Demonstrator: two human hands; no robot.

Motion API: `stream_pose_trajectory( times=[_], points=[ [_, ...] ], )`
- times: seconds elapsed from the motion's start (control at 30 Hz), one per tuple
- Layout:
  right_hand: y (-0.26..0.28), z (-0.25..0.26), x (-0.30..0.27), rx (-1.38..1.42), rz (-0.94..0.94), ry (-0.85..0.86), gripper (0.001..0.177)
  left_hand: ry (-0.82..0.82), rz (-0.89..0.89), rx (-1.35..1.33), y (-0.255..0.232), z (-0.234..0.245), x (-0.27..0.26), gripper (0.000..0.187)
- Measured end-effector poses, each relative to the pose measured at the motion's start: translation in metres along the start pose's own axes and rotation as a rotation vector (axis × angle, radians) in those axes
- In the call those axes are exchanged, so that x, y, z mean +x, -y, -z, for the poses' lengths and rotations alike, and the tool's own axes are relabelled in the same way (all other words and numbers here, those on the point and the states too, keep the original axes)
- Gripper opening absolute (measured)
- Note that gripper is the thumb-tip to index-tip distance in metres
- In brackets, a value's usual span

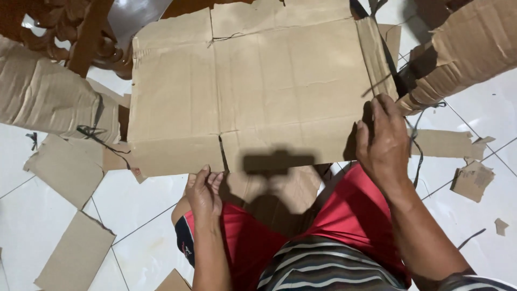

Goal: Wrapping wooden chair legs with cardboard and securing them with plastic ties for protection.

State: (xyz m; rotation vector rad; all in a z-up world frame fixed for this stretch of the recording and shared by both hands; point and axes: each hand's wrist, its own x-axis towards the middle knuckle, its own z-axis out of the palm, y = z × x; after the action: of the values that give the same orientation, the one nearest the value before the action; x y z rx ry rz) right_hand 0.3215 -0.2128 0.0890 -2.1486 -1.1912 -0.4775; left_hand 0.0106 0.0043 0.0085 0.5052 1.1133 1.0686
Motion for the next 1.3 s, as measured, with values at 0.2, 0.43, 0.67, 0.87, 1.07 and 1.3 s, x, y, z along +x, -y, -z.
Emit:
stream_pose_trajectory(
  times=[0.2,0.43,0.67,0.87,1.07,1.3],
  points=[
    [0.04,0.017,0.005,-0.014,-0.129,0.18,0.051,-0.174,-0.217,0.126,0.005,-0.014,-0.016,0.046],
    [0.019,0.001,0.024,-0.258,-0.072,0.262,0.056,-0.11,-0.957,0.597,-0.003,-0.048,-0.046,0.051],
    [0.047,0.053,0.021,-0.176,-0.062,0.262,0.049,0.395,-1.243,0.919,-0.011,-0.113,-0.047,0.026],
    [0.007,0.018,-0.019,-0.012,-0.03,0.15,0.037,1.039,-1.229,0.905,0.029,-0.197,-0.074,0.032],
    [-0.015,0.03,-0.006,0.235,-0.482,-0.324,0.032,1.31,-1.149,1.136,0.08,-0.251,-0.09,0.04],
    [-0.068,-0.004,0.002,0.221,-0.373,-0.178,0.05,1.369,-1.105,1.412,0.106,-0.3,-0.086,0.073]
  ],
)
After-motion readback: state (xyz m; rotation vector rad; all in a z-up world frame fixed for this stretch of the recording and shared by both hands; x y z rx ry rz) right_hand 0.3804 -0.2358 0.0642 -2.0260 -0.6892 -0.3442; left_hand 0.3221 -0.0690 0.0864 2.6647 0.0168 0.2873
